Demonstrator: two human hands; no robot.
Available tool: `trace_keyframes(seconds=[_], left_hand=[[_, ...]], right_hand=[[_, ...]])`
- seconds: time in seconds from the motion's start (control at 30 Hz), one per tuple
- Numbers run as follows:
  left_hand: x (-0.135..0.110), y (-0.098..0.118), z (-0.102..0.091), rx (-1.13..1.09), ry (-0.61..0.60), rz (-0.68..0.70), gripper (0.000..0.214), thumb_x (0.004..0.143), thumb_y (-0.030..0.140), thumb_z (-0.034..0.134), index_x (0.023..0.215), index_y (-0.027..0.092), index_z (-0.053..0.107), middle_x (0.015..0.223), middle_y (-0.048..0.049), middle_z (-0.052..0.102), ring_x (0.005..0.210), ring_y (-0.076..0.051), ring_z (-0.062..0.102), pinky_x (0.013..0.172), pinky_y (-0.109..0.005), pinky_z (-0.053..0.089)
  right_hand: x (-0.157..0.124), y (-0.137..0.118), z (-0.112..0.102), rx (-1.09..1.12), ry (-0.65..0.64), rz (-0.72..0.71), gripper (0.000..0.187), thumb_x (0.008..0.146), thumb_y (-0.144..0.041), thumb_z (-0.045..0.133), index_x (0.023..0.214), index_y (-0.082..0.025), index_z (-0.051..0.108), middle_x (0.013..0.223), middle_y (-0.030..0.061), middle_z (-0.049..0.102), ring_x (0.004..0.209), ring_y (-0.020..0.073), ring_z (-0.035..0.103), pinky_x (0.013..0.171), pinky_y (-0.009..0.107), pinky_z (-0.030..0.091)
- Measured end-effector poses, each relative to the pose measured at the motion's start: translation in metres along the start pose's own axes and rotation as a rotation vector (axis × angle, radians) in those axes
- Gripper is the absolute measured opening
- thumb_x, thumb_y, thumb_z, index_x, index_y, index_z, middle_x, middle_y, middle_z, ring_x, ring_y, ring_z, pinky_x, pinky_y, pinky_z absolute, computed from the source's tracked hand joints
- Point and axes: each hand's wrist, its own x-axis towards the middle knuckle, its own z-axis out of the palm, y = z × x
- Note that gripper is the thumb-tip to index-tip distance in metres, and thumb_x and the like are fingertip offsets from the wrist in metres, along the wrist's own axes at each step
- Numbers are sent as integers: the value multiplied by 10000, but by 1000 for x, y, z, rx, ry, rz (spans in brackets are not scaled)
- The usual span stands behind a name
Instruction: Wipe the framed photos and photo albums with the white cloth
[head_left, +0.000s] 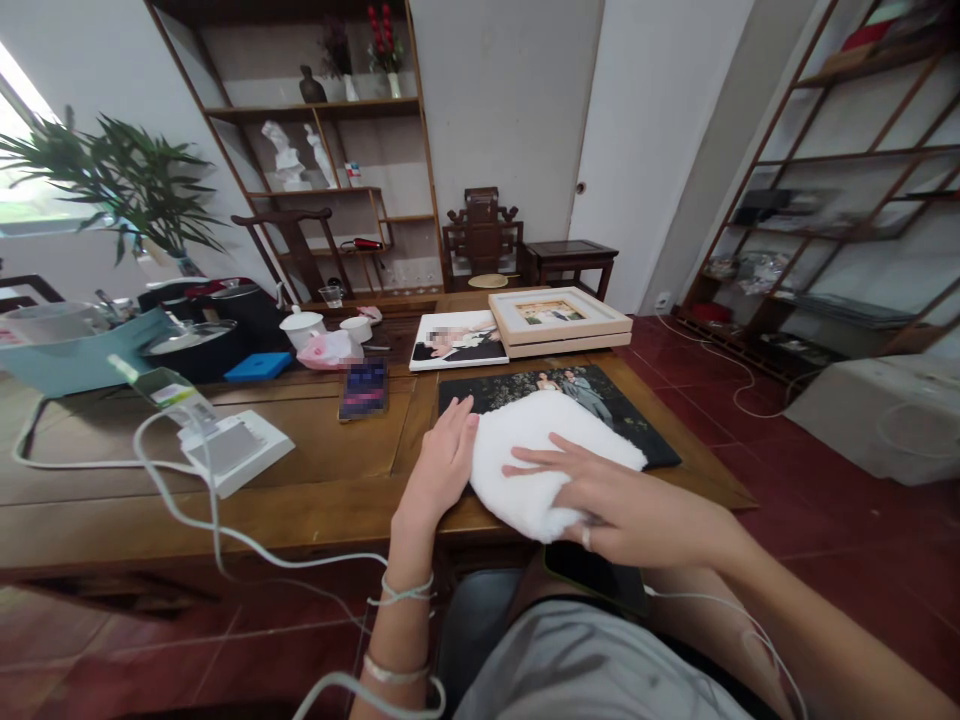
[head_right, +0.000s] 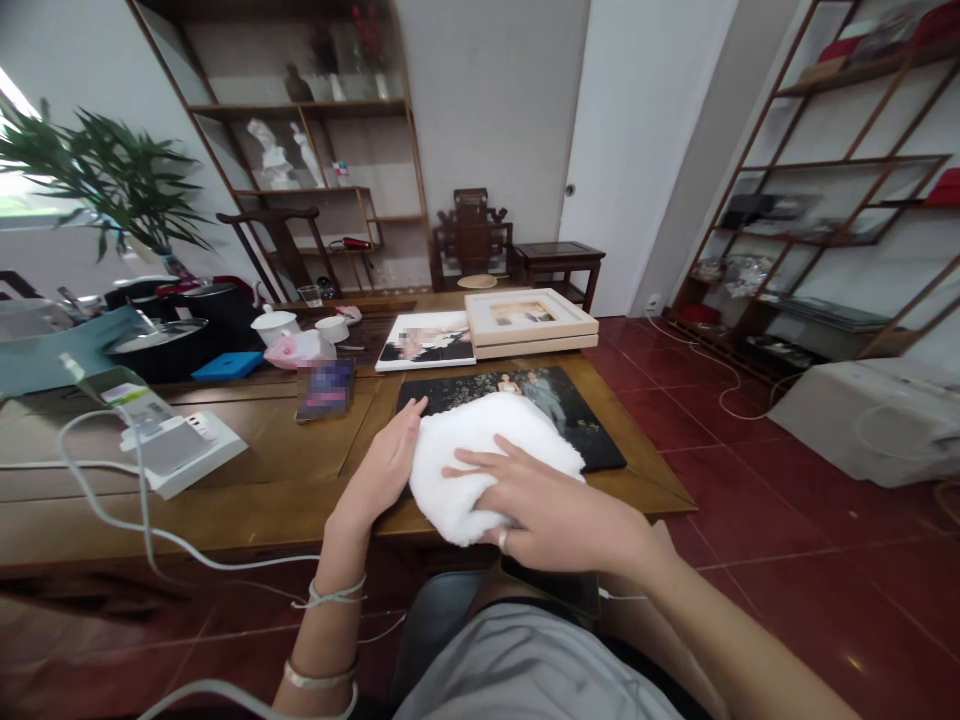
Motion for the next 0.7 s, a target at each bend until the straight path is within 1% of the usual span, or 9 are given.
trace_keyframes(seconds=[0.07, 0.13, 0.2, 0.27, 0.37, 0.47, 0.57, 0.63, 0.7], left_hand=[[1, -1, 1, 25, -3, 20, 533, 970, 449, 225, 1354, 155, 448, 1463, -99, 398, 1404, -202, 256, 1128, -428, 238], [3, -3, 2, 56, -13, 41, 504, 968, 425, 260, 1338, 152, 466, 1458, -105, 405, 1401, -205, 263, 1118, -432, 258], [4, -3, 3, 97, -24, 51, 474, 960, 402, 310, 1324, 149, 481, 1449, -113, 417, 1392, -211, 286, 1112, -441, 271], [4, -3, 3, 140, -36, 50, 448, 951, 366, 350, 1304, 136, 501, 1442, -124, 424, 1383, -218, 308, 1110, -447, 279], [4, -2, 3, 180, -46, 50, 424, 942, 310, 375, 1289, 108, 512, 1443, -138, 418, 1378, -224, 319, 1107, -450, 289], [5, -3, 3, 195, -45, 56, 415, 933, 284, 392, 1294, 113, 506, 1446, -137, 414, 1375, -229, 325, 1101, -460, 301], [5, -4, 3, 201, -40, 61, 403, 925, 270, 404, 1290, 136, 511, 1446, -132, 416, 1374, -234, 327, 1096, -467, 307], [5, -4, 3, 201, -40, 69, 397, 923, 261, 406, 1283, 138, 517, 1441, -134, 423, 1372, -234, 331, 1095, -466, 312], [5, -4, 3, 204, -40, 77, 397, 922, 258, 406, 1279, 127, 521, 1435, -142, 430, 1368, -236, 339, 1093, -463, 316]], right_hand=[[-9, 6, -8, 72, -32, 55, 284, 787, -137, 463, 928, -261, 676, 1449, -60, 402, 1402, 193, 196, 1162, 412, 134], [-15, 16, -14, 120, -25, 140, 228, 810, -210, 483, 900, -260, 686, 1432, -40, 433, 1393, 249, 227, 1122, 440, 237], [-16, 29, -18, 125, 17, 229, 221, 831, -299, 491, 915, -256, 691, 1370, 8, 515, 1360, 297, 297, 1071, 460, 305], [-10, 43, -20, 81, 91, 307, 272, 853, -369, 466, 929, -236, 691, 1258, 62, 603, 1294, 323, 391, 1033, 459, 335], [14, 62, -23, 17, 181, 335, 358, 883, -420, 411, 897, -189, 685, 1062, 96, 677, 1124, 324, 526, 965, 439, 377], [49, 72, -28, 46, 209, 308, 393, 899, -442, 398, 891, -170, 681, 961, 82, 701, 948, 289, 597, 875, 391, 424], [86, 75, -33, 100, 225, 285, 352, 903, -404, 430, 986, -169, 678, 1101, 88, 681, 1012, 279, 587, 900, 354, 405], [108, 75, -36, 112, 220, 267, 380, 908, -414, 433, 1058, -150, 660, 1192, 108, 642, 1067, 278, 569, 918, 342, 394], [127, 74, -37, 116, 193, 224, 406, 909, -436, 434, 1083, -139, 650, 1225, 114, 623, 1080, 269, 564, 913, 325, 398]])
